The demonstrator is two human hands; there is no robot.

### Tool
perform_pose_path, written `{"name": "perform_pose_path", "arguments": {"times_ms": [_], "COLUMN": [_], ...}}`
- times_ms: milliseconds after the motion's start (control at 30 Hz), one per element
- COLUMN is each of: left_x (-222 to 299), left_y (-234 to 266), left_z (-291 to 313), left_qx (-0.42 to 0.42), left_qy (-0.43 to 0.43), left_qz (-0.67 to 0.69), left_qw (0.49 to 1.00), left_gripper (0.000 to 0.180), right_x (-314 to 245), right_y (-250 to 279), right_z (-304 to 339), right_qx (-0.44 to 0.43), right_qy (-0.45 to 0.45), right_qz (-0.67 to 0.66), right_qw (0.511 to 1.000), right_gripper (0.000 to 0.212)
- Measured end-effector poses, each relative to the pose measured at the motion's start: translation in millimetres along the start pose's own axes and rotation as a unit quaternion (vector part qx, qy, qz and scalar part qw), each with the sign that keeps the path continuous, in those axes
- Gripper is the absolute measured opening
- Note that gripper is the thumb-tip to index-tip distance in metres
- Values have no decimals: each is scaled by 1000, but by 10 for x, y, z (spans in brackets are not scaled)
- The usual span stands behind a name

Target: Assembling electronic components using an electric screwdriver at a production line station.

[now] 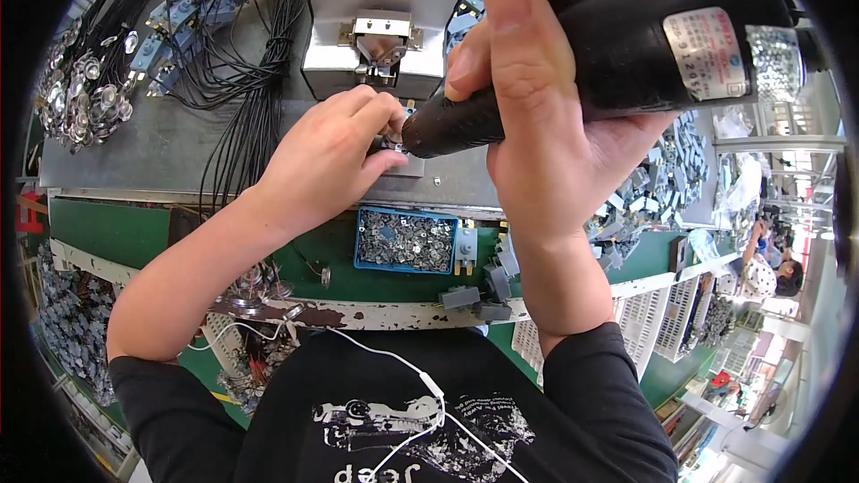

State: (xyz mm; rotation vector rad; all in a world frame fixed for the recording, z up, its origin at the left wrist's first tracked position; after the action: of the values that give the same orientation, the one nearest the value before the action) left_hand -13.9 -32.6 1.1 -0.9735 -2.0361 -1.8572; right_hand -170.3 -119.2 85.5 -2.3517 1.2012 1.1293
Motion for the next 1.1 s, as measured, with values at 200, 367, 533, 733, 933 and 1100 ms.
{"name": "perform_pose_path", "arguments": {"times_ms": [200, 367, 533, 733, 933, 1100], "left_x": [30, -25, -81, -69, -21, -153], "left_y": [18, -26, 20, 75, 121, 36], "left_z": [3, 17, -46, -4, -57, -7], "left_qx": [-12, -10, -102, -90, -149, -118], "left_qy": [10, 6, 77, 9, 53, 30], "left_qz": [-16, -14, -3, 24, 38, 85], "left_qw": [1000, 1000, 992, 996, 987, 989], "left_gripper": [41, 41, 39, 37, 35, 36], "right_x": [14, -113, -142, 67, 2, 41], "right_y": [-9, -311, -303, -344, -333, -364], "right_z": [-67, -93, -166, -252, -279, -219], "right_qx": [-36, 59, 18, -37, -42, -23], "right_qy": [41, 18, -116, -80, -91, -58], "right_qz": [14, -25, -1, -71, -78, -4], "right_qw": [998, 998, 993, 994, 992, 998], "right_gripper": [27, 13, 30, 17, 18, 19]}}
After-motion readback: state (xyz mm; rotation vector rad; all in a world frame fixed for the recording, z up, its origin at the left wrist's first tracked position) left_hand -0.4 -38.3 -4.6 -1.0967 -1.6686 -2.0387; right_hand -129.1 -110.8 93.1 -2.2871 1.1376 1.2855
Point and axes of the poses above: each hand's wrist, its own z-axis away from the middle knuckle, its own y-axis out of the back of the hand, x = y × z, the point moved 3 cm from there along -z, towards the middle knuckle, and after that the axes turned 11 degrees about -x, right-handed, at the moved point
